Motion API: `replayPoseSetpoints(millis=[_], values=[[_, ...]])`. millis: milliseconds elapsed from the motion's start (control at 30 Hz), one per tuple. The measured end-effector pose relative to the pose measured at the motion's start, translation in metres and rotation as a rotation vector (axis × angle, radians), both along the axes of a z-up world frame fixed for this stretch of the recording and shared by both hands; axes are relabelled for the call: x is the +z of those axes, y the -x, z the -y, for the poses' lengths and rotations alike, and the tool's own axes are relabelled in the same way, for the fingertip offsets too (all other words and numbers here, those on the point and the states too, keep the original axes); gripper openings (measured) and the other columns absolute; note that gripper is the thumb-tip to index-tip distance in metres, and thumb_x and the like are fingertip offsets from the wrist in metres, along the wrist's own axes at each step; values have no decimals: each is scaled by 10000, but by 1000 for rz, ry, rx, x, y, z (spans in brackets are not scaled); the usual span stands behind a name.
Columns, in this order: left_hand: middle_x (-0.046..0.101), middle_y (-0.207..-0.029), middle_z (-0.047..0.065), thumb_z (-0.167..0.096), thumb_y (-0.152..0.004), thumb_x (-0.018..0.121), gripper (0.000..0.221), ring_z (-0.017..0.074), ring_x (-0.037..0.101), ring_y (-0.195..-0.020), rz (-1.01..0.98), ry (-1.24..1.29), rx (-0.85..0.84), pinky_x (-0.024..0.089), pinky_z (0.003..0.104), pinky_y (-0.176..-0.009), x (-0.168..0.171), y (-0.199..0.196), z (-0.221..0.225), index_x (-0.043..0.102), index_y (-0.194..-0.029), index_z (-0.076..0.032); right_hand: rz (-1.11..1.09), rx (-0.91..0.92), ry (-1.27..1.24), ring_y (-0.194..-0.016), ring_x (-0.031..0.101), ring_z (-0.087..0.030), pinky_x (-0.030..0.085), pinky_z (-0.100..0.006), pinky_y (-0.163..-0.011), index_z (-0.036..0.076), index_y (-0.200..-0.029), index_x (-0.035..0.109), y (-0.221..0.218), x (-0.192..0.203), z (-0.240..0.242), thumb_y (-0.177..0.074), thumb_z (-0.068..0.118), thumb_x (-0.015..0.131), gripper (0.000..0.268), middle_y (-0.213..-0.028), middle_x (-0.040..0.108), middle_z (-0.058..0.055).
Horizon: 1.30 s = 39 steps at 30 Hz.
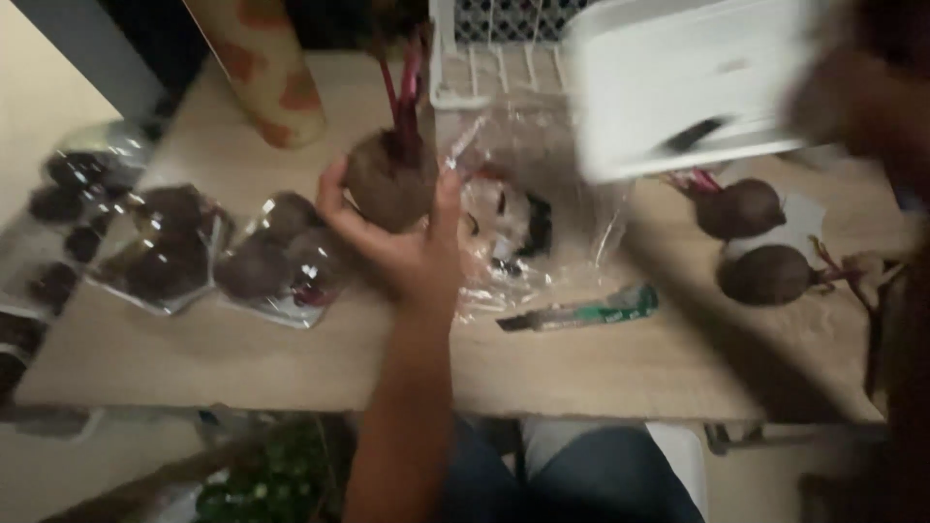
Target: Trimming the stems and roots of beets using a utility knife and placing them on a tray.
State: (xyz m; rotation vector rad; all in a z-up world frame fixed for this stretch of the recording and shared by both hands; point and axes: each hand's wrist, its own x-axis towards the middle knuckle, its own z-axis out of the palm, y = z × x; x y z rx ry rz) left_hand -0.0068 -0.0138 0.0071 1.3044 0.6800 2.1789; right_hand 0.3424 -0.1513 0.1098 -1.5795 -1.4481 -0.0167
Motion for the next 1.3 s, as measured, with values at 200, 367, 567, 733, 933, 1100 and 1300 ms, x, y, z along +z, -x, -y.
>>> replayPoseSetpoints(millis=[200, 367, 567, 733, 933, 1100, 1300], values=[[436, -1374, 173, -123, -824, 830, 725, 277, 555, -1227, 119, -46, -71, 555, 392, -1061, 1, -6, -8, 379, -1392, -126, 1188, -493, -185, -676, 650, -258, 435, -398, -621, 270, -1145, 646, 85, -17, -54, -1151, 269, 677, 32, -847, 671, 10], [409, -1383, 147, -157, -841, 839, 726, 277, 542, -1242, 57, -15, -62, 548, 397, -1057, -3, -2, -6, 374, -1398, -141, 1199, -523, 115, -745, 598, -268, 314, -431, -826, 261, -772, 419, 81, -14, -43, -1021, 297, 631, 330, -729, 478, 21], [421, -1460, 195, -139, -868, 855, 769, 340, 550, -1338, -108, 7, 48, 510, 430, -1209, -6, 1, -1, 356, -1452, -103, 945, -409, 173, -894, 643, -207, 435, -396, -851, 277, -849, 631, 30, -33, -10, -832, 131, 683, 155, -905, 635, 64], [385, -1450, 141, -79, -932, 795, 672, 279, 570, -1287, 19, -73, -96, 579, 401, -1135, 2, -2, 2, 363, -1442, -151, 672, -372, 291, -874, 618, -191, 422, -387, -801, 209, -895, 638, 8, -54, 3, -859, 126, 695, 107, -910, 640, 32], [402, -1460, 169, -97, -968, 803, 667, 332, 561, -1333, 74, -98, -168, 599, 458, -1162, -1, -3, 2, 367, -1466, -182, 347, -331, 408, -849, 588, -176, 404, -379, -742, 126, -949, 650, -17, -81, 18, -892, 117, 711, 84, -915, 647, -7], [428, -1440, 123, -132, -939, 806, 675, 300, 545, -1323, 8, -69, -121, 569, 451, -1167, -3, -5, 6, 383, -1463, -176, 252, -320, 428, -887, 641, -279, 446, -445, -755, 78, -1110, 673, -15, -110, 17, -945, 159, 696, 186, -1029, 703, -71], [425, -1382, 103, -202, -911, 806, 661, 255, 537, -1235, -51, -88, -96, 563, 411, -1062, -1, -5, 2, 389, -1423, -171, 872, -544, 486, -1054, 698, -405, 526, -499, -821, 194, -1277, 704, 33, -114, 63, -1048, 484, 619, 379, -1124, 752, -125]])
